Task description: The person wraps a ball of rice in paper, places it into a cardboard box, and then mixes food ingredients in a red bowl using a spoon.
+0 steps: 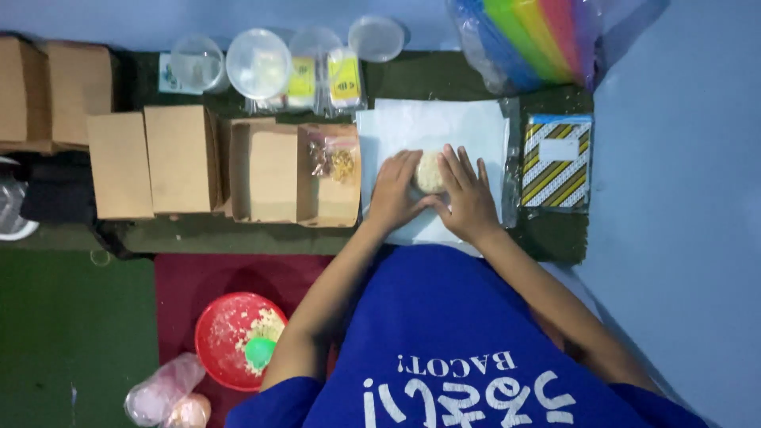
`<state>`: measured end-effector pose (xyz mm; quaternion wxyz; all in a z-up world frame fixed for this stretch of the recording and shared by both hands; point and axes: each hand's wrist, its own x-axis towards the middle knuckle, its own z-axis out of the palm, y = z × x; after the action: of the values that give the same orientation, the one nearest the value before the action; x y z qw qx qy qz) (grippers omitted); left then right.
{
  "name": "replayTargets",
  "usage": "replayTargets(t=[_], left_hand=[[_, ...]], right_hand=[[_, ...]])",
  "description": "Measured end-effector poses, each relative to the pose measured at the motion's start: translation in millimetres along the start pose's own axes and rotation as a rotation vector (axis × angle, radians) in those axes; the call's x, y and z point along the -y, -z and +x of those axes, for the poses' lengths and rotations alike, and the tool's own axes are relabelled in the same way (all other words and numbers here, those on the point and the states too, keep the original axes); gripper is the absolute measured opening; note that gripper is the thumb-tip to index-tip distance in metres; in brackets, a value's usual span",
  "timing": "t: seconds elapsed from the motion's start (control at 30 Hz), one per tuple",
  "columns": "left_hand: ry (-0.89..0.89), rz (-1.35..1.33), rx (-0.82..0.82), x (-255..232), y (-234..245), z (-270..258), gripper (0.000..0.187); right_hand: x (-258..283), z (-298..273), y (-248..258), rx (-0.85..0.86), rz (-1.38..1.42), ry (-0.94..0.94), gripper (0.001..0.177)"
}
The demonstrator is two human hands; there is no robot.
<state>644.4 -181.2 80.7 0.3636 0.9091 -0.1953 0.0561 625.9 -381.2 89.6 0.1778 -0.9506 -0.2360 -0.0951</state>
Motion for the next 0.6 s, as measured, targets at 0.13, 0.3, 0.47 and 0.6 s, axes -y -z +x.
replayTargets(t=[0.13,0.3,0.47,0.6], left_hand=[[-0.007,0.053,0.057,0,-2,-3,0.107],[0.022,0.147,0.135,0,-2,2,0.107],[0.031,0.169,0.158,-3,-2,-2,0.108],[0.055,0.164,0.183,-4,0,-3,0.107]], right_hand=[[-2,4,-1,0.068,0.043,0.024,0.082],[0,2,0,0.122,-0.026,-0.032,0.08],[10,5,10,0.19,0.026,-0.069,0.084],[24,16,27,0.408,0.088,-0.166,0.083]])
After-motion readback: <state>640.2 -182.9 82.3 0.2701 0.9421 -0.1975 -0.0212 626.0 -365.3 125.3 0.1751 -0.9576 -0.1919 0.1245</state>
